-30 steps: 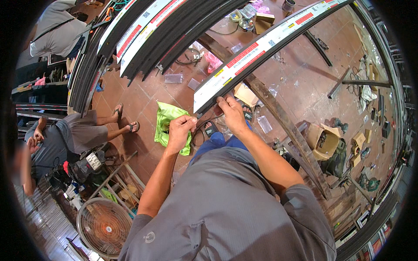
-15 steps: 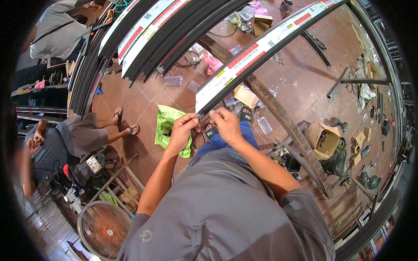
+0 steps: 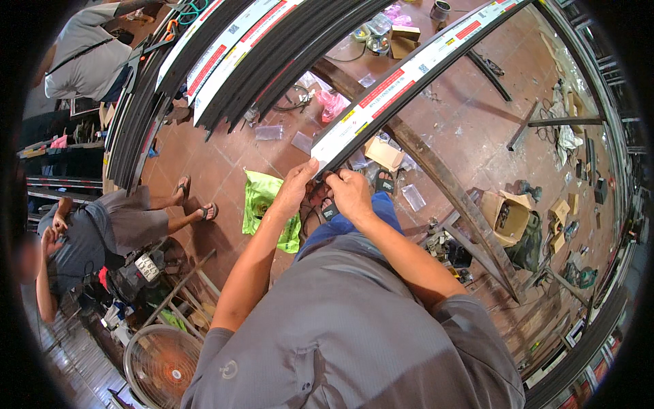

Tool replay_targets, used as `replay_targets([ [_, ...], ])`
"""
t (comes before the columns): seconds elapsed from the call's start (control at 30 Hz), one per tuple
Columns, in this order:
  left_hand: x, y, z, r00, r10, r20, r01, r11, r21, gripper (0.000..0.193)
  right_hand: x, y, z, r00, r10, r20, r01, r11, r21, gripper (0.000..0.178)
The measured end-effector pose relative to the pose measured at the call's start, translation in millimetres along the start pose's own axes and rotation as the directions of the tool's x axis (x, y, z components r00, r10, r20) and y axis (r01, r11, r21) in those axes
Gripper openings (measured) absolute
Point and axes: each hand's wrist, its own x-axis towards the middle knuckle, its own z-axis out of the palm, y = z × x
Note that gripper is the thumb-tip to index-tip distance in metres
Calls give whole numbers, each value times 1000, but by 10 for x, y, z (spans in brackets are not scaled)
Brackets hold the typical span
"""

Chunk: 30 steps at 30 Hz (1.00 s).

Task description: The person handles long aluminum window frame profiles, aligns them on a workbench, and uses pliers to insert small components into the profile ends. The person repeatedly picks up profiles, positions them, and secures parts with pliers while other workers are present in the background.

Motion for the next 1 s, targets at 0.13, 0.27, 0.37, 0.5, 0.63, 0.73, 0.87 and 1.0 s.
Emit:
replay_targets([
  [0.13, 57, 67, -39, 997, 39, 62, -47, 991, 128, 58, 1, -54, -45, 999, 39, 21, -38, 997, -65, 37],
  [0.27, 41, 131, 37, 998, 11, 60, -14, 999, 48, 61, -38, -86, -66, 1000, -21, 19, 24, 985, -169, 41],
  [0.37, 49, 199, 67, 995, -8, 100, -6, 991, 135, 62, -85, -120, -16, 986, -149, -69, 108, 904, -414, 42],
  [0.5, 14, 249, 107, 995, -10, 94, -10, 979, 205, 63, -134, -126, 56, 955, -234, -184, 89, 815, -573, 41],
  [0.63, 53, 136, 123, 997, 22, 70, -37, 976, 217, 65, -111, -116, 77, 917, -277, -285, 67, 815, -575, 41],
  [0.73, 86, 90, 116, 996, 41, 82, -59, 970, 237, 66, -109, -168, 40, 916, -265, -301, 29, 792, -610, 43],
  [0.87, 103, 91, 105, 990, 69, 119, -96, 967, 235, 64, -66, -183, 26, 885, -324, -336, 25, 751, -660, 43],
  [1.0, 54, 114, 120, 991, 72, 112, -97, 966, 241, 64, -56, -219, 24, 858, -351, -375, 4, 735, -678, 45],
])
